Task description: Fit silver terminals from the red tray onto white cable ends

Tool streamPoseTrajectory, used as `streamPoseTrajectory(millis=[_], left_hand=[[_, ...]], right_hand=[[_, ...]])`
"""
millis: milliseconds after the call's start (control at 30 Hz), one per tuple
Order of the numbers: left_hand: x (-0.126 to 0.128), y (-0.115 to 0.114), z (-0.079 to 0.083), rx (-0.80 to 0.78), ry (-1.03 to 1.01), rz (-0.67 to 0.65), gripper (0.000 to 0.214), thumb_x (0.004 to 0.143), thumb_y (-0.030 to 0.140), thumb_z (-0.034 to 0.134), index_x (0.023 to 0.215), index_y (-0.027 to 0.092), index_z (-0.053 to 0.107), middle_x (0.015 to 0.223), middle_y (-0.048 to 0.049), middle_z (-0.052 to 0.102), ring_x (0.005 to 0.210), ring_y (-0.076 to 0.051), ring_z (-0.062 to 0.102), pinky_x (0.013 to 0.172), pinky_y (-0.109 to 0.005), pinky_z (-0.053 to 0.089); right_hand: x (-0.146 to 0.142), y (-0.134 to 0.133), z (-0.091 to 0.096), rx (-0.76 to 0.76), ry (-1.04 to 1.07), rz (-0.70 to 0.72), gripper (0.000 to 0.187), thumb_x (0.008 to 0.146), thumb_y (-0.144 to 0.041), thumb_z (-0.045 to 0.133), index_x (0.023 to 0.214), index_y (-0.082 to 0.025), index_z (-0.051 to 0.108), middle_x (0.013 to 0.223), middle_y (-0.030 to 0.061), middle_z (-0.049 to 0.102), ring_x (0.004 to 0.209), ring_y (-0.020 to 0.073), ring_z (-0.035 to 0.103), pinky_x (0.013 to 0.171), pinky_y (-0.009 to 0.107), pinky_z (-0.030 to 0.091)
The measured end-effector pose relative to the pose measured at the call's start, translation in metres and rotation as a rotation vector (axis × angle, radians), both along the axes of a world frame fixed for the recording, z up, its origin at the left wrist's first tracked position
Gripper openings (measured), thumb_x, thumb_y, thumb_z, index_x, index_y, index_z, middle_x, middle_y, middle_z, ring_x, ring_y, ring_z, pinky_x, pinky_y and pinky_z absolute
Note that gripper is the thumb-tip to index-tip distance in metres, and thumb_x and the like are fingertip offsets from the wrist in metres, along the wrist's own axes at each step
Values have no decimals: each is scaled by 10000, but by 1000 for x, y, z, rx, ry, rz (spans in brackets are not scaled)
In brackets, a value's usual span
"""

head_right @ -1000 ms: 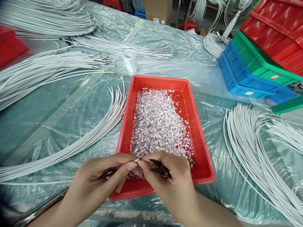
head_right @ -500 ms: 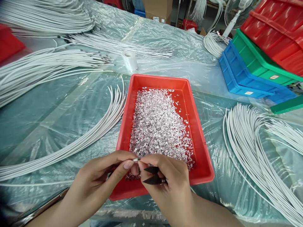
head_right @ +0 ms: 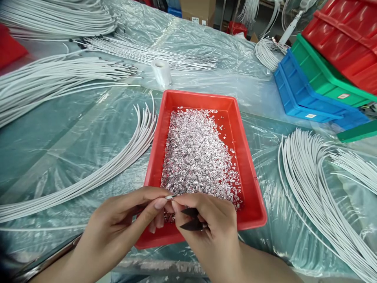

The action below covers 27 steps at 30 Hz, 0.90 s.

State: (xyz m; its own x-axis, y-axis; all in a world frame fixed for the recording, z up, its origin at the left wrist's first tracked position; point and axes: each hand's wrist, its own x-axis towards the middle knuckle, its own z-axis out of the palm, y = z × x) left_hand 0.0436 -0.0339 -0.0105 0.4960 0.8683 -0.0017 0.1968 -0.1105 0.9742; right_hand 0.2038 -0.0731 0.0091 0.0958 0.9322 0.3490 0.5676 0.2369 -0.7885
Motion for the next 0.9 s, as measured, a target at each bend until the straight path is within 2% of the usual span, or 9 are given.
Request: streamPoseTrajectory(millis=[400,633,800,900], left_hand=[[3,2,3,47,-2,16,161,903,131,523,955,231,639,678,73,660,584,-42,623,593,-80,490],[1,1,1,98,19,18,150,901,123,530,952,221,632,693,72,670,587,-49,629,588,-96,492],[1,0,2,184,61,43,153,894,120,542,957,229,628,731,72,691,598,-56,640,603,-114,499],[0,-2,1,262,103,67,165,883,127,568,985,242,626,823,58,720,670,-72,672,662,-128,513]], right_hand=[[1,-1,1,-56,17,23,138,787,-53,594,791,-187,629,575,-51,639,405,46,479,344,165,330],[2,-1,2,-54,15,29,134,795,-60,585,783,-188,624,560,-53,620,400,51,476,347,163,343],[2,-2,0,-55,11,31,141,792,-60,585,797,-197,619,579,-49,627,386,53,456,334,175,329],[2,-3,0,-49,13,30,162,786,-49,581,800,-207,614,595,-49,632,383,54,459,327,178,320]])
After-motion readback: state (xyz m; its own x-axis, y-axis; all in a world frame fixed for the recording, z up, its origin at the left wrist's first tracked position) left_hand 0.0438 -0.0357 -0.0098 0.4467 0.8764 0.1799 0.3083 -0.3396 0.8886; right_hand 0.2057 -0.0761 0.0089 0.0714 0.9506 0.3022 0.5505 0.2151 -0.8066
